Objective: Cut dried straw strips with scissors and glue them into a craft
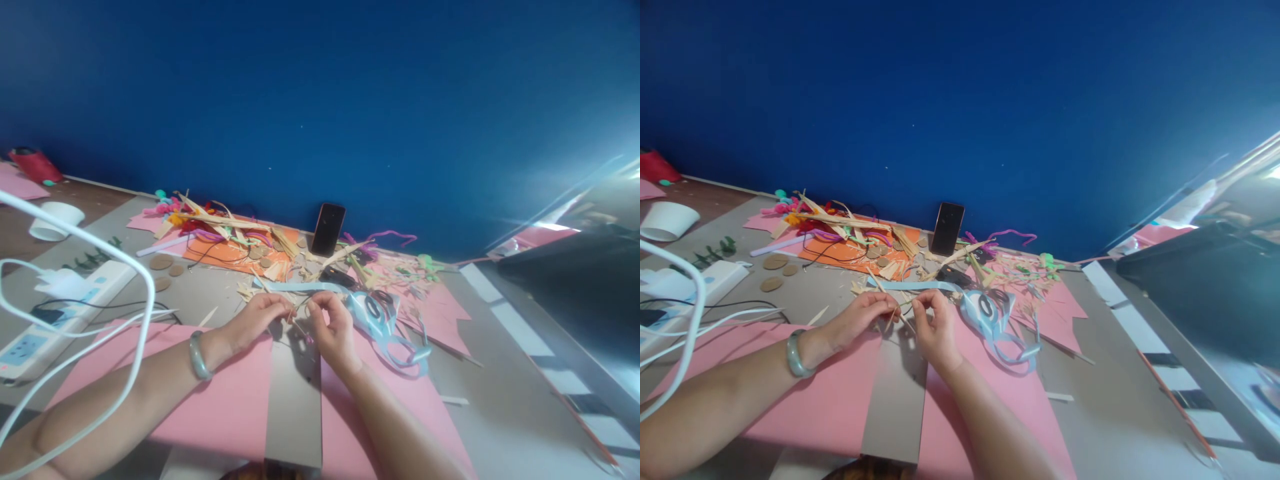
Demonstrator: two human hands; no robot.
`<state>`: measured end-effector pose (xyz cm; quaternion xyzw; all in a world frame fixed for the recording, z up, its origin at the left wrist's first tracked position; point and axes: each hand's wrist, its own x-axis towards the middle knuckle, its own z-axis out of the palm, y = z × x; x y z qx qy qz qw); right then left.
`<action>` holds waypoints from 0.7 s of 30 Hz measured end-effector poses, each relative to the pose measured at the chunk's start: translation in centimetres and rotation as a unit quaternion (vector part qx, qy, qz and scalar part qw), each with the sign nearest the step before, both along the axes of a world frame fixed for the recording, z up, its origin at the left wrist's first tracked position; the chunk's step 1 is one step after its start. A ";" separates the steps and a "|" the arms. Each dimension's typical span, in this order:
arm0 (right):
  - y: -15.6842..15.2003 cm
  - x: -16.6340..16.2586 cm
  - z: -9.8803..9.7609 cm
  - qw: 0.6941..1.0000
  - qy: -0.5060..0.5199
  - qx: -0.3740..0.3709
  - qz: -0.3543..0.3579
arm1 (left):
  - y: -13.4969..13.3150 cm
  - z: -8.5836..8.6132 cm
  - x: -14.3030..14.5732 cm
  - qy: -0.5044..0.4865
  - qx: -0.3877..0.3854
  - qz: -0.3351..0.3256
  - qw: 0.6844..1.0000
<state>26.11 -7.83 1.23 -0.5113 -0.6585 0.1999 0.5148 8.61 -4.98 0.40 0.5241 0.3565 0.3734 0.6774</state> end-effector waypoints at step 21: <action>0.0 -0.2 0.1 0.999 0.044 -0.019 -0.013 | 0.0 0.2 -0.3 -0.037 -0.038 -0.024 0.998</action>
